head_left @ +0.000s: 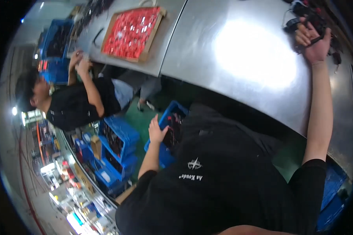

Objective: The recorder is assembling small electronic cooling fan units by inserting components and routing wires using pliers.

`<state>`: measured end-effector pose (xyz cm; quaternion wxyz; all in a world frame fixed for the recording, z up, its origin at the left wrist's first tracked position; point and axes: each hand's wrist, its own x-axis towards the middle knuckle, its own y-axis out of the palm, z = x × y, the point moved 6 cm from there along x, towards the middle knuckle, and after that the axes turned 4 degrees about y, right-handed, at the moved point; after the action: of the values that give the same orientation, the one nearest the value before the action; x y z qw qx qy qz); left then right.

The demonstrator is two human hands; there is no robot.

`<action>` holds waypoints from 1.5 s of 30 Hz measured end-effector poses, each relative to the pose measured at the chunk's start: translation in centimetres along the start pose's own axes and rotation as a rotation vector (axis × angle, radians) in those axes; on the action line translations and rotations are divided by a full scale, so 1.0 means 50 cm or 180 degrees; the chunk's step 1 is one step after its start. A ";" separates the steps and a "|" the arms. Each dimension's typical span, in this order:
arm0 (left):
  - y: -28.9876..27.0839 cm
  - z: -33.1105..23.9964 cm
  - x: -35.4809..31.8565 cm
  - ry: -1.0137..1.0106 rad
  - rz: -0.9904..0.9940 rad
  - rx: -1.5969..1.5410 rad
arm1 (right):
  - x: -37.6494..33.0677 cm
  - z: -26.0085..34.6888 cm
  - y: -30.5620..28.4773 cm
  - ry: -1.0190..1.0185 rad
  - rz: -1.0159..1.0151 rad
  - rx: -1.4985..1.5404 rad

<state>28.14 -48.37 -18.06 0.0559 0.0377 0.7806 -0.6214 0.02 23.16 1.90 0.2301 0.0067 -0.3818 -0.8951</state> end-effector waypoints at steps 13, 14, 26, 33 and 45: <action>-0.485 -0.617 0.475 0.3276 -0.1370 0.0387 | 0.022 -0.061 0.105 0.0532 -0.0680 -0.0704; -0.503 -0.589 0.552 0.2889 -0.1427 0.0392 | 0.021 -0.054 0.111 0.0453 -0.0678 -0.0655; -0.520 -0.381 1.050 0.0983 -0.0663 0.0427 | 0.035 -0.055 0.051 0.0563 -0.1007 0.0002; -0.534 -0.353 1.045 0.0979 -0.0964 0.0452 | 0.039 -0.052 0.055 0.0626 -0.0985 -0.0054; -0.546 -0.296 1.069 0.1090 -0.0583 0.0402 | 0.044 -0.050 0.077 0.0411 -0.1147 -0.0137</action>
<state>-28.93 -40.65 4.43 -0.1368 0.0751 0.7384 -0.6561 0.08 18.19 3.13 0.0903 0.1275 -0.3397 -0.9275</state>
